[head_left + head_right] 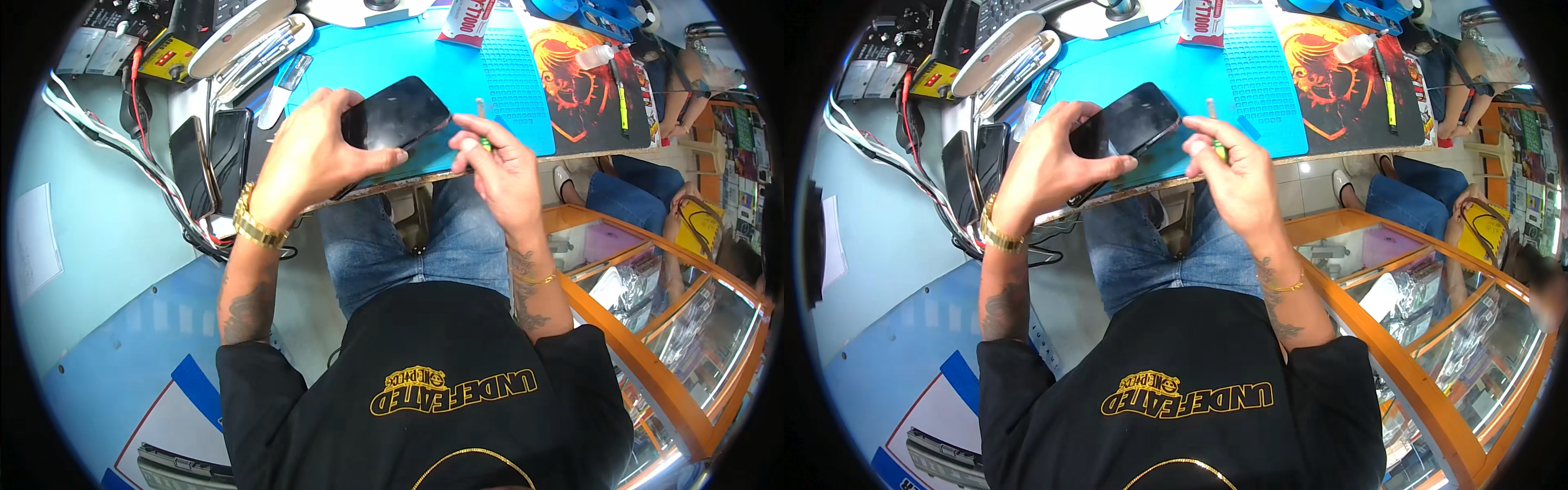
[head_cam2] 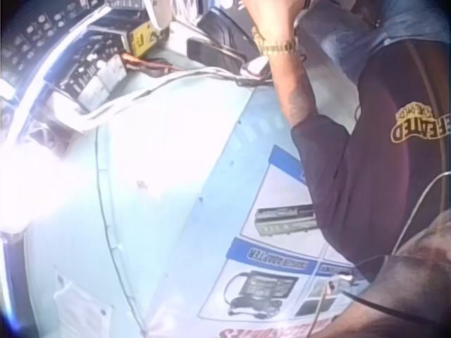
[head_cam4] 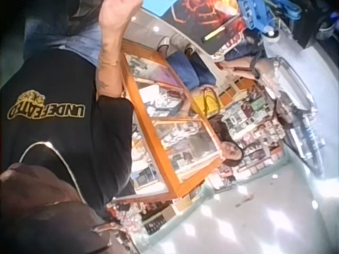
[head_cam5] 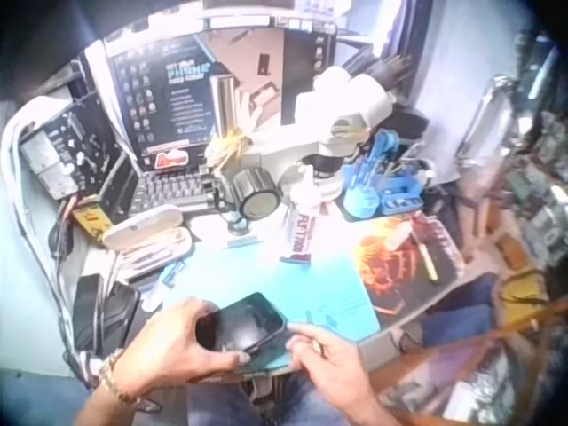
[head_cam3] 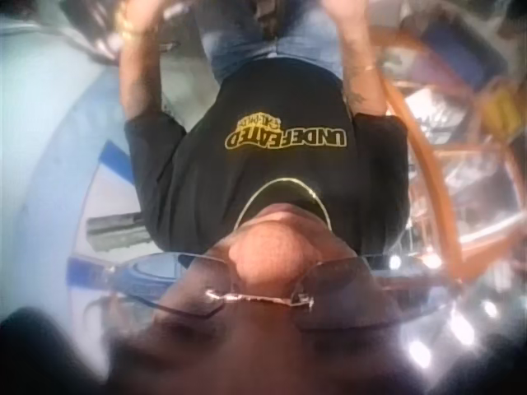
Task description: The person uses a small screwdriver to remove screws from the bottom of a mobile phone and then opens the screen by hand to expose the internal components.
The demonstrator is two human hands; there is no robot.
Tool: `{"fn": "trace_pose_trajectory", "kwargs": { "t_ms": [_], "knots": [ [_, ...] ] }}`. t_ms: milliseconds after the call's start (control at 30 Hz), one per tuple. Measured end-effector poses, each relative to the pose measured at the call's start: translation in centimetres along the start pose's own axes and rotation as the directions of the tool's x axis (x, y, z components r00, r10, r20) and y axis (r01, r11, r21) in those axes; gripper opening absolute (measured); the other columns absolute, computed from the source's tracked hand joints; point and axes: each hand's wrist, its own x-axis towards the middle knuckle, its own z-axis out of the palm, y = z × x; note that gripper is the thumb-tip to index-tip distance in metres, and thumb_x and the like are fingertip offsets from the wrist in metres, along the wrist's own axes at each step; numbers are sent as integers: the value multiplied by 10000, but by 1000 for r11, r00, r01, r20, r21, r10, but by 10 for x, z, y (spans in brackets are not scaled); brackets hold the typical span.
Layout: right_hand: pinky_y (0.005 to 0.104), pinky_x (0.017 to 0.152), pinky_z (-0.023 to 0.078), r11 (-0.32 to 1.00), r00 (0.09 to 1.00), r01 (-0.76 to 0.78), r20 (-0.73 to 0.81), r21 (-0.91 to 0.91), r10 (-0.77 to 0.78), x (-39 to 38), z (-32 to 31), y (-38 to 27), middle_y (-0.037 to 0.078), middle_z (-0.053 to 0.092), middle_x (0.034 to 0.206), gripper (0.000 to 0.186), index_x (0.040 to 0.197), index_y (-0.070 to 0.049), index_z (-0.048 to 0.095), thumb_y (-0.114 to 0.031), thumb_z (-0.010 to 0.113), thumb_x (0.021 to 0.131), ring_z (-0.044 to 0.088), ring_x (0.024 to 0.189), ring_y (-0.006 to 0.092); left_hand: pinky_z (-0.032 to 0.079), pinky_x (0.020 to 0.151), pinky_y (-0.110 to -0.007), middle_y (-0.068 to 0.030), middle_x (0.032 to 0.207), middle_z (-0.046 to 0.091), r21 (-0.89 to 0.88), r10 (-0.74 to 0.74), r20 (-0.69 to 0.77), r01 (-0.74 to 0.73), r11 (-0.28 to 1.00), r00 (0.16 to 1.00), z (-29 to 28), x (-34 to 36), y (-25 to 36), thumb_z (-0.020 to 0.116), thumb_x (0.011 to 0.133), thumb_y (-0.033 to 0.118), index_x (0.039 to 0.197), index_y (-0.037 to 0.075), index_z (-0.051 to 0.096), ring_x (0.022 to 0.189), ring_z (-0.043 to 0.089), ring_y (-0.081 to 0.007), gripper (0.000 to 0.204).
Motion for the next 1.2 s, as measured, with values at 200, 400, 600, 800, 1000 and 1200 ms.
{"fn": "trace_pose_trajectory", "kwargs": {
  "t_ms": [200, 400, 600, 800, 1000, 1200],
  "knots": [
    [315, 837, 606, 968, 990, 124, 38, 219, -136, 6, 26, -2, 209, 647, 1320, 484, 1500, 28, 512, 27, 505, 1016, 707, 1057, 222, 542, 898, -315, -151, 1053, 718, -410, -125, 257, 226, 884, 958, -21, 10, -19, 904, 761, 400, 1199, -65, 688, 968, 679, -183, 674],
    [327, 885, 600, 914, 950, 292, 21, 281, -310, 10, 17, 2, 234, 648, 1344, 444, 1466, 41, 530, 49, 517, 1023, 706, 1113, 272, 537, 908, -324, -133, 1036, 725, -403, -102, 270, 208, 891, 957, -24, 9, -18, 901, 755, 388, 1187, -75, 686, 996, 679, -181, 669],
    [283, 755, 596, 978, 981, 194, -41, 79, -191, -6, -7, -6, 142, 766, 1064, 330, 1365, 14, 620, -24, 620, 1037, 747, 895, 174, 536, 942, -408, -176, 1143, 714, 66, 92, -14, -91, 994, 996, -9, 0, -1, 924, 667, 389, 1212, -36, 679, 1057, 676, -320, 734],
    [283, 770, 596, 936, 945, 306, -62, -173, -321, -8, -5, 1, 111, 769, 1002, 221, 1237, 2, 696, -66, 657, 1031, 729, 875, 135, 527, 905, -445, -143, 1020, 645, 233, 191, -73, -170, 958, 979, 16, -9, 7, 917, 630, 329, 1220, 15, 666, 995, 639, -345, 714],
    [308, 820, 604, 936, 945, 315, -38, -155, -324, 2, -8, 23, 147, 771, 1080, 232, 1253, 24, 664, -63, 635, 1040, 761, 976, 201, 537, 905, -437, -148, 1032, 670, 296, 176, -56, -152, 943, 983, 20, -10, 12, 915, 634, 326, 1229, -7, 662, 1009, 657, -336, 727],
    [306, 825, 611, 942, 950, 306, -26, -137, -313, 2, -10, 18, 149, 770, 1080, 245, 1258, 23, 669, -105, 631, 1054, 759, 991, 202, 547, 888, -435, -151, 1014, 685, 324, 161, 2, -153, 934, 987, 15, -8, 16, 912, 644, 318, 1228, -14, 660, 981, 675, -341, 719]
  ]
}}
